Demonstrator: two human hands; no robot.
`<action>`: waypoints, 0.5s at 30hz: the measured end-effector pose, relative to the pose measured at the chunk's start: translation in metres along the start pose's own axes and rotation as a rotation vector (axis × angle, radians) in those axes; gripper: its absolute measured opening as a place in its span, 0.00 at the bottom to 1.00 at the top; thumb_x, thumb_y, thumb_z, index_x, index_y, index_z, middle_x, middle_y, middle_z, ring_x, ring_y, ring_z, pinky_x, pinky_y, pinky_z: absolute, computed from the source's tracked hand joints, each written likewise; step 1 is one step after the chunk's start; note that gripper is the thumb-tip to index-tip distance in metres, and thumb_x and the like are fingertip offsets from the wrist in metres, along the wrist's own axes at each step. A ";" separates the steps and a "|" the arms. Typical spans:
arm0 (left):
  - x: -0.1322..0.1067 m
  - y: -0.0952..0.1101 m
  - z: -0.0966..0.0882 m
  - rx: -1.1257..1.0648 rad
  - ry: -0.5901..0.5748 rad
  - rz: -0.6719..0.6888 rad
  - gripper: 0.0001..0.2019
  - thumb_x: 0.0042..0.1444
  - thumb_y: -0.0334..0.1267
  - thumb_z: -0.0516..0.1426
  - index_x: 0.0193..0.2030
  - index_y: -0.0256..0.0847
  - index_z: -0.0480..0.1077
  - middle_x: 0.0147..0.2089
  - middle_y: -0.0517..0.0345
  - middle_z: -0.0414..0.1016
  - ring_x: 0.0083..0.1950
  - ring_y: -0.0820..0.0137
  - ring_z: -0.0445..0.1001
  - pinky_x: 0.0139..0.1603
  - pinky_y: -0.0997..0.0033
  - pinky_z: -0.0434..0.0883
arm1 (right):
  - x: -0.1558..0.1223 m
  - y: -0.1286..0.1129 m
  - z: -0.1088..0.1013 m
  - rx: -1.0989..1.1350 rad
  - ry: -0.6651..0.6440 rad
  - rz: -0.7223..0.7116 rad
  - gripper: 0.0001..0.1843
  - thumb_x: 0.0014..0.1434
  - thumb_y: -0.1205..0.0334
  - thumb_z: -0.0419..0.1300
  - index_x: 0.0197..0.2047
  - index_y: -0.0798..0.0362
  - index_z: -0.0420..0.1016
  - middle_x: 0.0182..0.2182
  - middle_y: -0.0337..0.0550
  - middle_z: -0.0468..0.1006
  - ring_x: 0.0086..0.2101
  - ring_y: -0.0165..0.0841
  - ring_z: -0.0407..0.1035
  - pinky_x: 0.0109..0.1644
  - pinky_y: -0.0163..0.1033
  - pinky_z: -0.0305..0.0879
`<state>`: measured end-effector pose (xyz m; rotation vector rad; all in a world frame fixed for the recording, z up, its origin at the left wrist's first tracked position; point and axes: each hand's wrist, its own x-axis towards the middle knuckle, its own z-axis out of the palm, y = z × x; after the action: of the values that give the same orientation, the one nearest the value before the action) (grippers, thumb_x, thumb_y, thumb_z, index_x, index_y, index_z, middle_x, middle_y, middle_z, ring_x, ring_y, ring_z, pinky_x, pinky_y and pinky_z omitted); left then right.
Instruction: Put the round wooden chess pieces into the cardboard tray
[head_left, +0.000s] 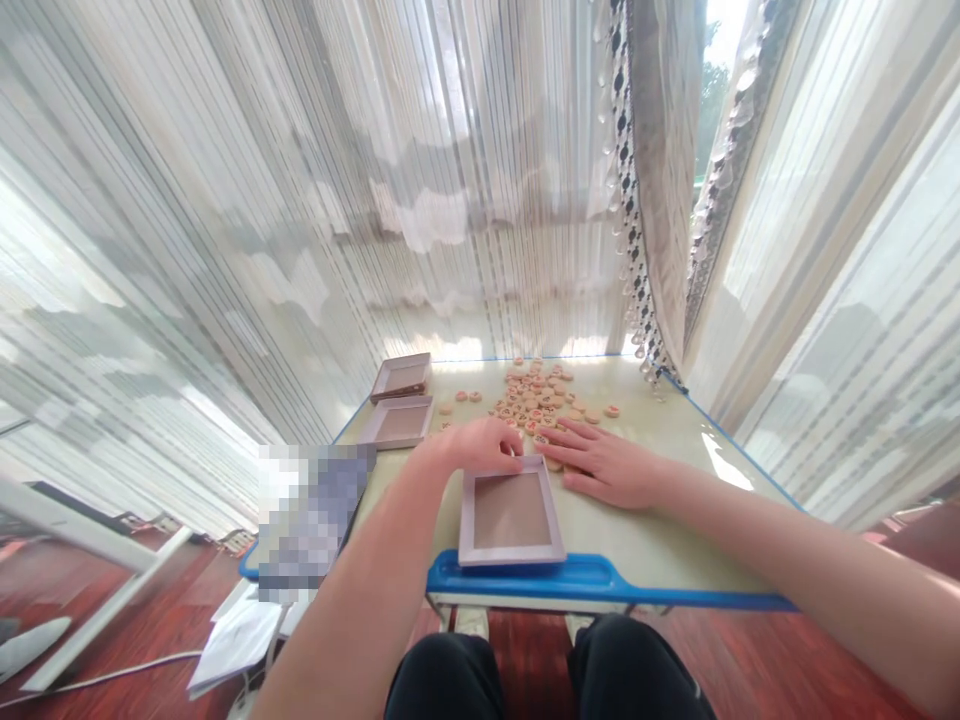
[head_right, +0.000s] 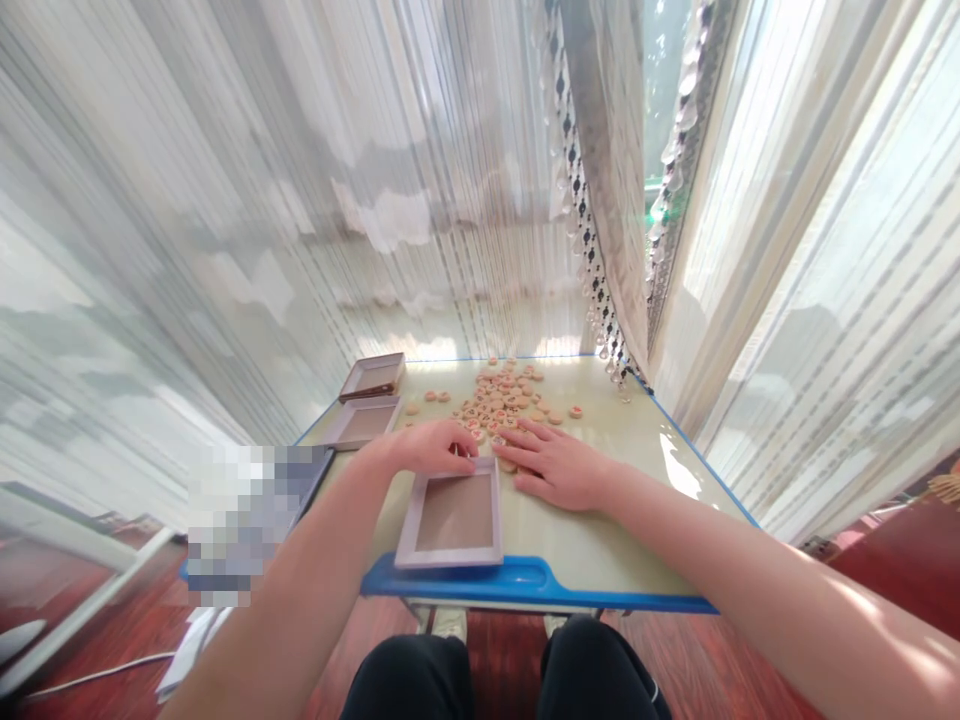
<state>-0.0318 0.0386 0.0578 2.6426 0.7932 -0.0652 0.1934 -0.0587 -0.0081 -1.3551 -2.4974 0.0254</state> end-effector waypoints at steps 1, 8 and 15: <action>-0.001 0.002 0.000 -0.001 -0.006 -0.001 0.08 0.49 0.43 0.58 0.33 0.45 0.77 0.33 0.64 0.77 0.31 0.74 0.70 0.29 0.76 0.60 | 0.004 0.001 0.000 0.006 -0.009 0.000 0.27 0.66 0.51 0.49 0.67 0.39 0.54 0.67 0.36 0.54 0.66 0.44 0.45 0.68 0.56 0.45; -0.004 0.008 0.002 -0.072 -0.010 -0.007 0.15 0.48 0.44 0.60 0.44 0.48 0.76 0.36 0.63 0.78 0.34 0.73 0.72 0.34 0.77 0.64 | 0.016 0.000 0.002 0.001 0.128 0.002 0.24 0.66 0.55 0.49 0.65 0.43 0.60 0.65 0.42 0.60 0.63 0.42 0.52 0.65 0.55 0.52; -0.004 0.011 0.002 -0.077 -0.009 -0.022 0.12 0.49 0.46 0.60 0.40 0.47 0.76 0.38 0.63 0.77 0.35 0.73 0.72 0.33 0.77 0.64 | 0.016 -0.012 -0.006 -0.039 0.172 -0.098 0.14 0.63 0.59 0.53 0.50 0.47 0.75 0.49 0.47 0.74 0.50 0.41 0.65 0.53 0.50 0.64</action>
<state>-0.0289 0.0277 0.0601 2.5595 0.8058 -0.0516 0.1769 -0.0532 0.0039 -1.1930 -2.4270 -0.1560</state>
